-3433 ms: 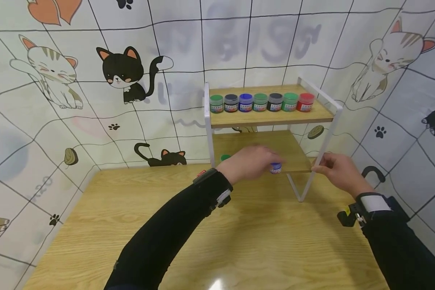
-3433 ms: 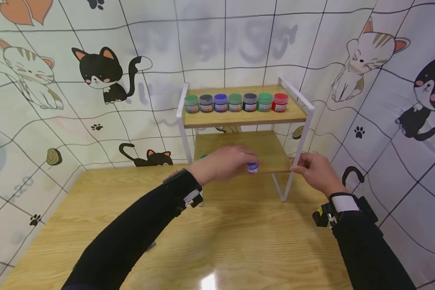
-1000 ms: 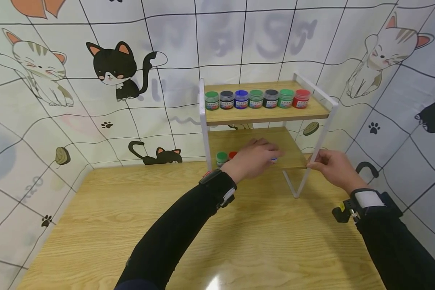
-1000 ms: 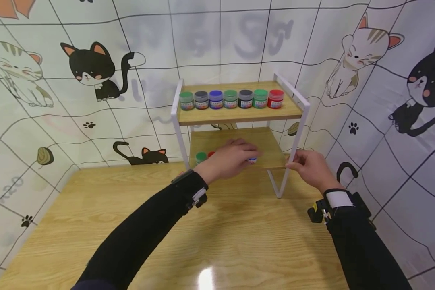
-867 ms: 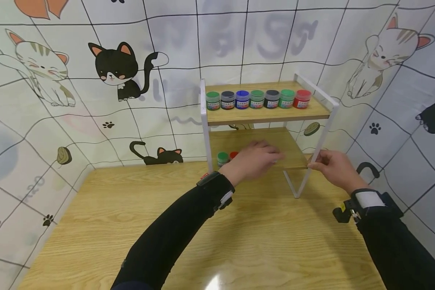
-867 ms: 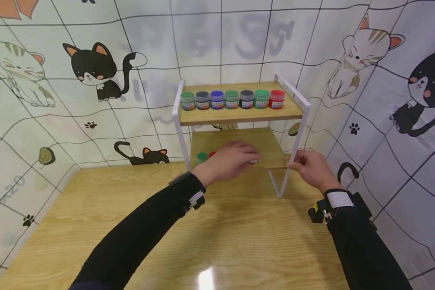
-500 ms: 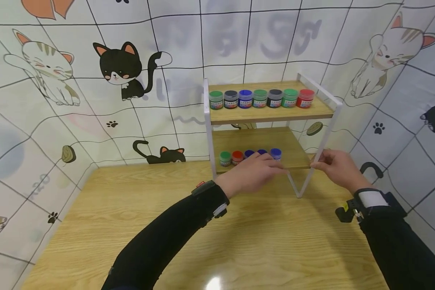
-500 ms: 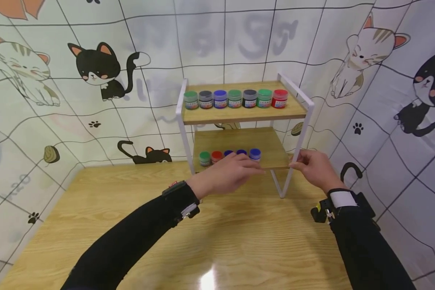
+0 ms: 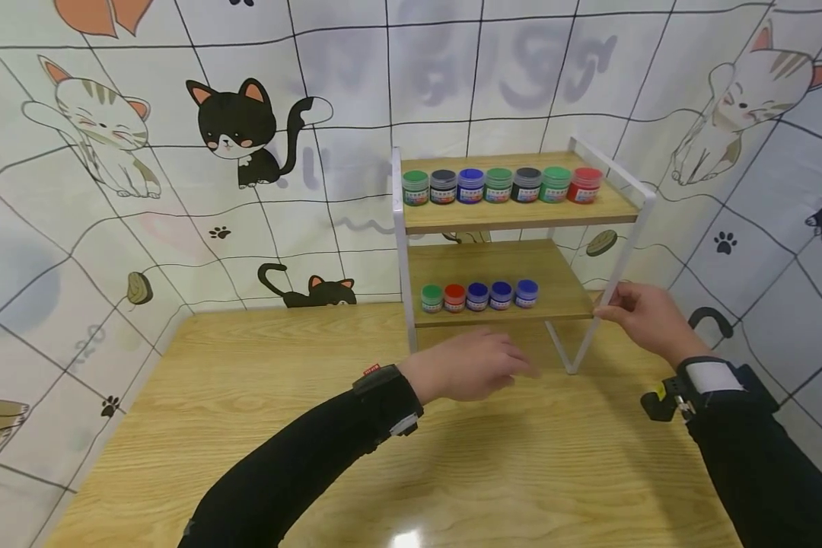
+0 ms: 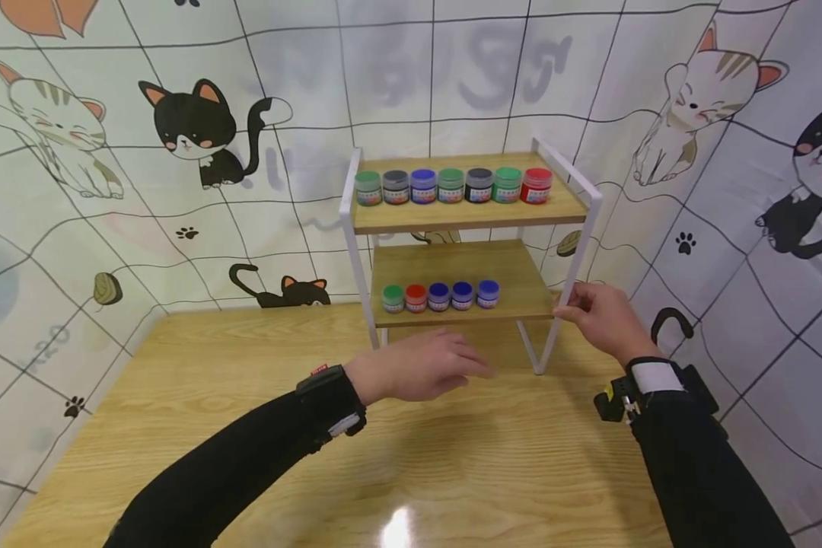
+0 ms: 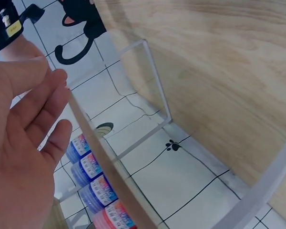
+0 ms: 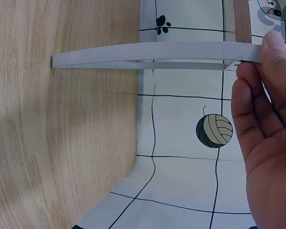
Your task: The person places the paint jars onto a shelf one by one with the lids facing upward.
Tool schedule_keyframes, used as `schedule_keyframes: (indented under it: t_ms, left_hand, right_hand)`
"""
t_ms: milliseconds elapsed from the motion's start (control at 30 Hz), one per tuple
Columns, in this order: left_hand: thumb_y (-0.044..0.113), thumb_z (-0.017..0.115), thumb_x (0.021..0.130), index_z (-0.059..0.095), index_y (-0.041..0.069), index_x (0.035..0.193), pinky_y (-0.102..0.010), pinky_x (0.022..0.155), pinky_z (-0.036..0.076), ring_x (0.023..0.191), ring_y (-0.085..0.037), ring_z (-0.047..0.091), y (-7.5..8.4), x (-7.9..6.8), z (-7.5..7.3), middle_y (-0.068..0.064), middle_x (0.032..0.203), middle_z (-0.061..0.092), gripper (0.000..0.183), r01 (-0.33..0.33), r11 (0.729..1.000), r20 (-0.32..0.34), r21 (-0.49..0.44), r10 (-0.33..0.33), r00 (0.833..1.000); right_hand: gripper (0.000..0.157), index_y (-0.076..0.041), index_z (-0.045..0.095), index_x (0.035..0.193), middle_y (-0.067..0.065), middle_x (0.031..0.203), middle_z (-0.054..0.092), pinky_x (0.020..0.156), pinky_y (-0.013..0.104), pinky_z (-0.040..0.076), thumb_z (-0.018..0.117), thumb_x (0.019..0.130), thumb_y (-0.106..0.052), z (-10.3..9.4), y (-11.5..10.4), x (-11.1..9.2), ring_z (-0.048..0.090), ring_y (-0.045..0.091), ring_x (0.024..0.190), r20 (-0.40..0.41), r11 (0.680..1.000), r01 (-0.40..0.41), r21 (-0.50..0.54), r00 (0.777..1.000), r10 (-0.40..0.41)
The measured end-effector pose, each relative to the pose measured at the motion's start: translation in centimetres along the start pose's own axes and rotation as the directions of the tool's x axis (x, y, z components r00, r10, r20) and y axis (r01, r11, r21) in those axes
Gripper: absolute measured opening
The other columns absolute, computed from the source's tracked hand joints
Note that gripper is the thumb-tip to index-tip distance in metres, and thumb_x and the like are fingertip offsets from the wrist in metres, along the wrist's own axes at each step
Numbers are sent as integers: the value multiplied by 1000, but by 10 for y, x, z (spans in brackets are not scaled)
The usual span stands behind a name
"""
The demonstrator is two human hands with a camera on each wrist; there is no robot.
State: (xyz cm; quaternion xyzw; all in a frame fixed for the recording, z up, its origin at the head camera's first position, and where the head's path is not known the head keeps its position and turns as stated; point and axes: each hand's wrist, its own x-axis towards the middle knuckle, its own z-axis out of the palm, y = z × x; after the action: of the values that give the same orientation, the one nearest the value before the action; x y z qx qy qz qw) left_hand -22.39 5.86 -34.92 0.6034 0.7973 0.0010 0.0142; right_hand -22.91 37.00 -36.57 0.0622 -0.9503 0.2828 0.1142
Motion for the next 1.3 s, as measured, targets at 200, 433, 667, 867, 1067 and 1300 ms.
schedule_keyframes:
  t_ms: [200,433,667,867,1067,1300]
  left_hand:
    - [18,54,97,57,23,132,-24,102,40,116,-7,51,1,-9,10,9,125,61,36,-30,998,47,-55,32,998]
    - [17,55,97,60,25,129,-22,100,42,117,-4,51,-2,-24,19,12,125,61,33,31,987,118,-160,-12,993]
    - [14,55,96,63,24,125,-23,99,43,115,-4,53,-13,-43,26,10,123,63,31,66,980,140,-188,-40,989]
    - [13,55,96,66,23,120,-26,98,45,114,-7,55,-23,-69,27,9,120,65,28,128,973,165,-192,-97,982]
    - [16,56,96,68,24,118,-29,96,46,111,-7,56,-36,-97,35,9,117,65,26,236,948,203,-213,-194,960]
    - [15,58,95,69,22,113,-31,92,49,105,-8,59,-50,-131,48,10,115,66,23,321,914,241,-249,-262,934]
  right_hand:
    - [26,-2,64,96,13,85,64,68,42,43,63,93,-27,1,2,1,52,31,83,5,1000,-20,6,1000,20]
    - [27,-2,64,96,14,87,63,69,42,44,63,93,-29,2,4,1,52,31,84,13,1000,-23,20,1000,23]
    - [27,-2,63,97,14,87,63,69,42,44,62,93,-29,1,5,1,52,31,85,17,1000,-21,20,1000,21]
    - [28,-2,63,98,15,88,63,70,44,44,62,94,-29,1,4,1,53,32,87,19,999,-31,19,999,31]
    - [28,-1,63,100,17,90,63,74,49,46,61,94,-28,1,4,1,54,35,90,23,999,-40,24,999,39]
    - [28,0,63,100,18,90,64,73,48,45,62,94,-27,2,2,1,54,34,89,27,999,-43,28,999,42]
